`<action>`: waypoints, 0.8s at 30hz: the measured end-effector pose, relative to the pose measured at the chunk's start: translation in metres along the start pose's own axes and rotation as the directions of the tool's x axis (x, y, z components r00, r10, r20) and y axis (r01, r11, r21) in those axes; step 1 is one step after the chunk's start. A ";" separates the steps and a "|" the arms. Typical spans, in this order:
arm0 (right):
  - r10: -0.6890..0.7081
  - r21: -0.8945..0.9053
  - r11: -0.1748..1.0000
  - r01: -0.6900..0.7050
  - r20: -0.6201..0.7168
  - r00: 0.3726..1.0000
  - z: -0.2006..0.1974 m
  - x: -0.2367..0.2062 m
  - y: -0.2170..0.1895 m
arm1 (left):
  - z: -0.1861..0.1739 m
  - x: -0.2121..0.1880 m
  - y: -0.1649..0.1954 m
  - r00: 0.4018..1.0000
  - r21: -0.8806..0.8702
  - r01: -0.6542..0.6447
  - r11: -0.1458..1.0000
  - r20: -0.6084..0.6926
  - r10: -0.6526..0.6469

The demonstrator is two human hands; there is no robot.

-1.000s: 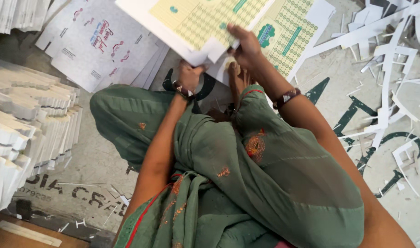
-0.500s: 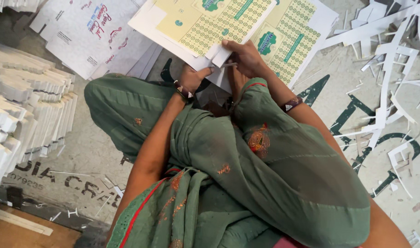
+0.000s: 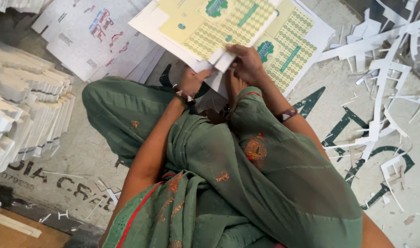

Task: The person sits on the floor and tears waste paper cutouts away from printed box blanks, working each sheet by hand. The separated sheets are stacked into piles beside them as the work continues.

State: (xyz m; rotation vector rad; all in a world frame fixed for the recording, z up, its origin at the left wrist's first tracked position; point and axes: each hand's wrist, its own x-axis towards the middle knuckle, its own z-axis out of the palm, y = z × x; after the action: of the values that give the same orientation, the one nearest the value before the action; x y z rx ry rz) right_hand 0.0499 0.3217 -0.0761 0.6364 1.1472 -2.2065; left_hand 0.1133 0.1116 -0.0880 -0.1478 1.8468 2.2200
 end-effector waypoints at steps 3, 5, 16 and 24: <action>0.088 0.042 0.996 -0.084 -0.120 0.989 -0.005 -0.001 -0.007 | -0.009 0.007 0.006 0.977 0.268 -0.140 0.953 0.192 0.089; 0.127 0.092 0.989 -0.112 -0.174 0.976 -0.007 -0.005 -0.009 | -0.009 0.011 0.008 0.952 0.264 -0.232 0.936 0.261 0.162; 0.159 0.171 0.973 -0.152 -0.026 0.987 -0.021 0.003 0.008 | 0.003 0.003 0.001 0.973 0.180 -0.217 0.959 0.119 0.198; 0.214 0.133 0.967 -0.220 0.053 0.975 -0.015 -0.029 0.001 | 0.007 0.010 0.002 0.990 0.078 0.039 0.996 0.134 -0.049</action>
State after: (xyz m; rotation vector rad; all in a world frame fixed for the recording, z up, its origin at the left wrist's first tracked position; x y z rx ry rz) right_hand 0.0745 0.3415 -0.0662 0.7370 0.8664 -2.1118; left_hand 0.1037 0.1195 -0.0871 -0.0226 1.8330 2.0733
